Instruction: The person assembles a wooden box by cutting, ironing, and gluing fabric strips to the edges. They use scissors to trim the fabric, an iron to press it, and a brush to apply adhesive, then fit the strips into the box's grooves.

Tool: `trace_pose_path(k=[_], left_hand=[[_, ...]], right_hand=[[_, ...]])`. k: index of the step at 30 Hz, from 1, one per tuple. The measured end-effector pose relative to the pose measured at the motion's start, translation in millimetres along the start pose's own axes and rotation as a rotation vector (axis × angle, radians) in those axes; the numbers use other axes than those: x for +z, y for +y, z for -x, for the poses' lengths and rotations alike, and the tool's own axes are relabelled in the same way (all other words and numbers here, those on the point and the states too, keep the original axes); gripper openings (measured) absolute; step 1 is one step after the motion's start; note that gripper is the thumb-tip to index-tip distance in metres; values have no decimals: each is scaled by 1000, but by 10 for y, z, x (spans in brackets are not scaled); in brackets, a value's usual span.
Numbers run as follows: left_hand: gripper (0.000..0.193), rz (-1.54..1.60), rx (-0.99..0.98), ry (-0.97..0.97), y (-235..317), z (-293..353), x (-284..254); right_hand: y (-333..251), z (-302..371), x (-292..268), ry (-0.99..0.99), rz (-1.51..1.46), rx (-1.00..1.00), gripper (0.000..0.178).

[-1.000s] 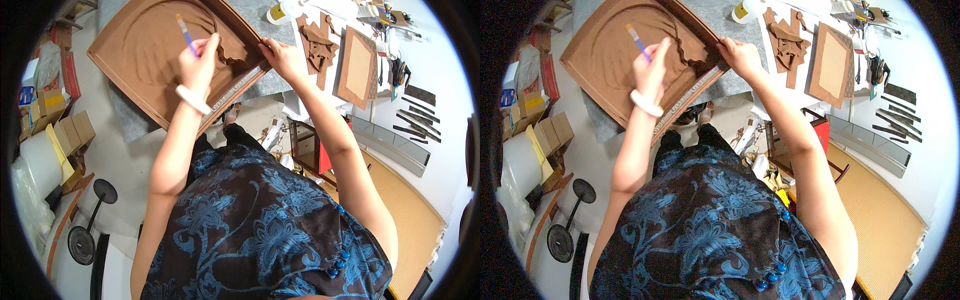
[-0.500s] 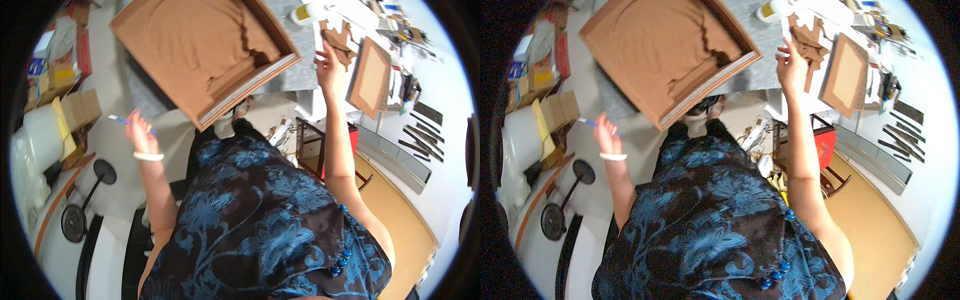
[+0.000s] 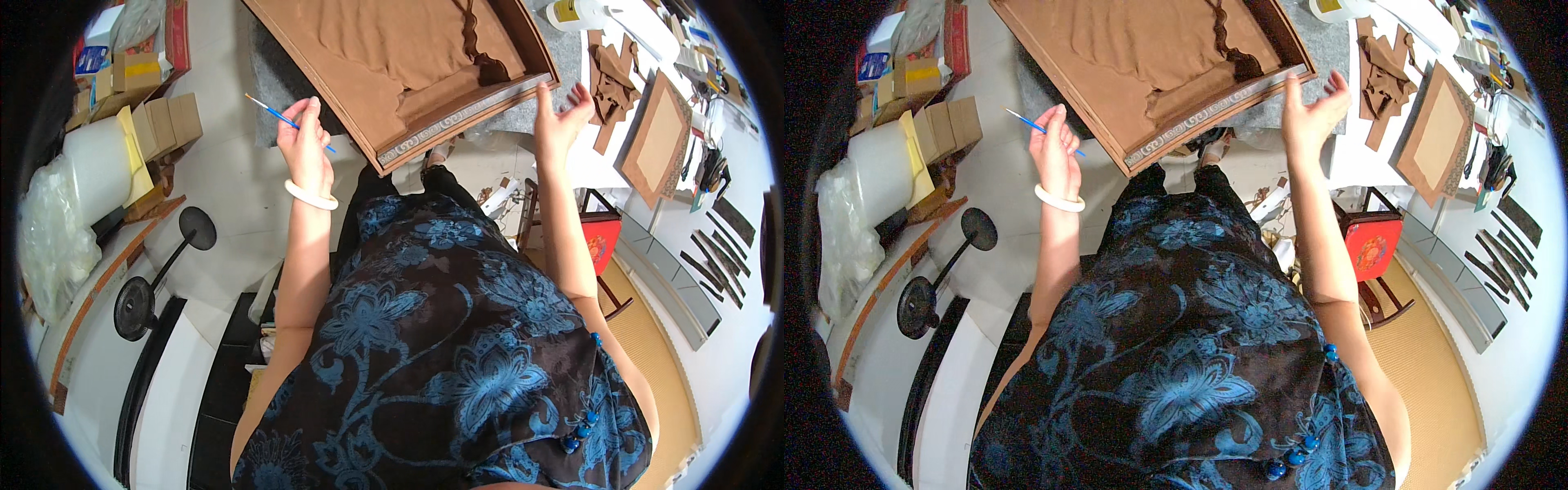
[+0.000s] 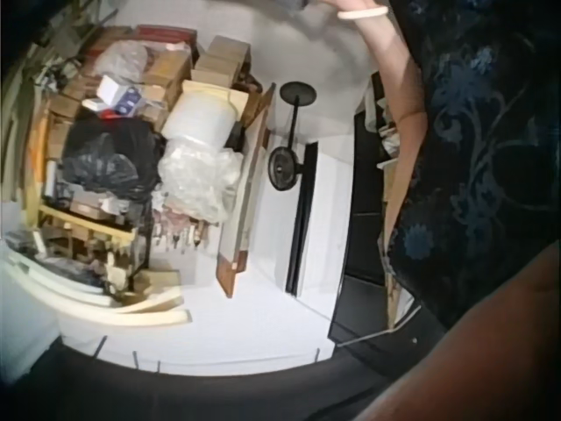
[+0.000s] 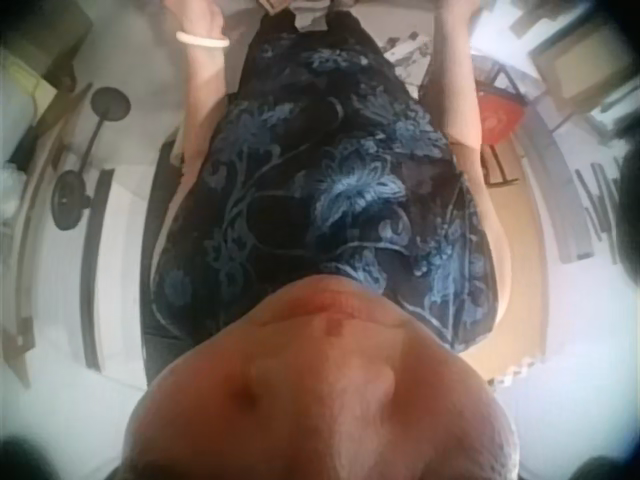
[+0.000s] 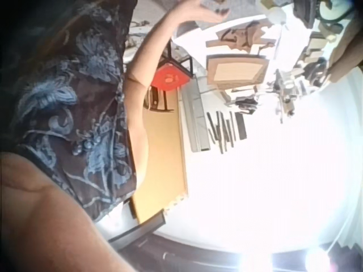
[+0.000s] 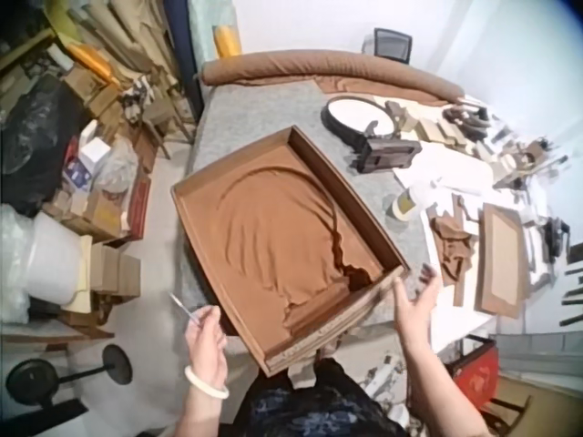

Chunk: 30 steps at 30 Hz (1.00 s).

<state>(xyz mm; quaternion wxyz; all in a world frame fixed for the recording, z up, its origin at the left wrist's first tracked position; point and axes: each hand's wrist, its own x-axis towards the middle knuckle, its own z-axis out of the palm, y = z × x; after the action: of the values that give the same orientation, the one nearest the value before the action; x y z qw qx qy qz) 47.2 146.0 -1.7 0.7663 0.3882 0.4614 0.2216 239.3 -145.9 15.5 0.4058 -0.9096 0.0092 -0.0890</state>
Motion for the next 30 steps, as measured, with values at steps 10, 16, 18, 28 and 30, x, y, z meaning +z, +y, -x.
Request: trace_pose_path(k=[10,16,18,28,30], left_hand=[[60,-240,203,9,169,-875,292],[35,-239,196,-78,173,-888,292],[34,-248,156,-73,173,-777,270],[47,-52,-29,-101,-363,792,540],[46,-186,-63,-120,-435,872,409]], right_hand=[[113,252,583,-218,-266,505,89],[93,208,558,-215,-193,464,78],[197,97,512,-240,-113,375,81],[230,-1462,138,-681,41,233,81],[416,-1662,265,-752,-30,186,89]])
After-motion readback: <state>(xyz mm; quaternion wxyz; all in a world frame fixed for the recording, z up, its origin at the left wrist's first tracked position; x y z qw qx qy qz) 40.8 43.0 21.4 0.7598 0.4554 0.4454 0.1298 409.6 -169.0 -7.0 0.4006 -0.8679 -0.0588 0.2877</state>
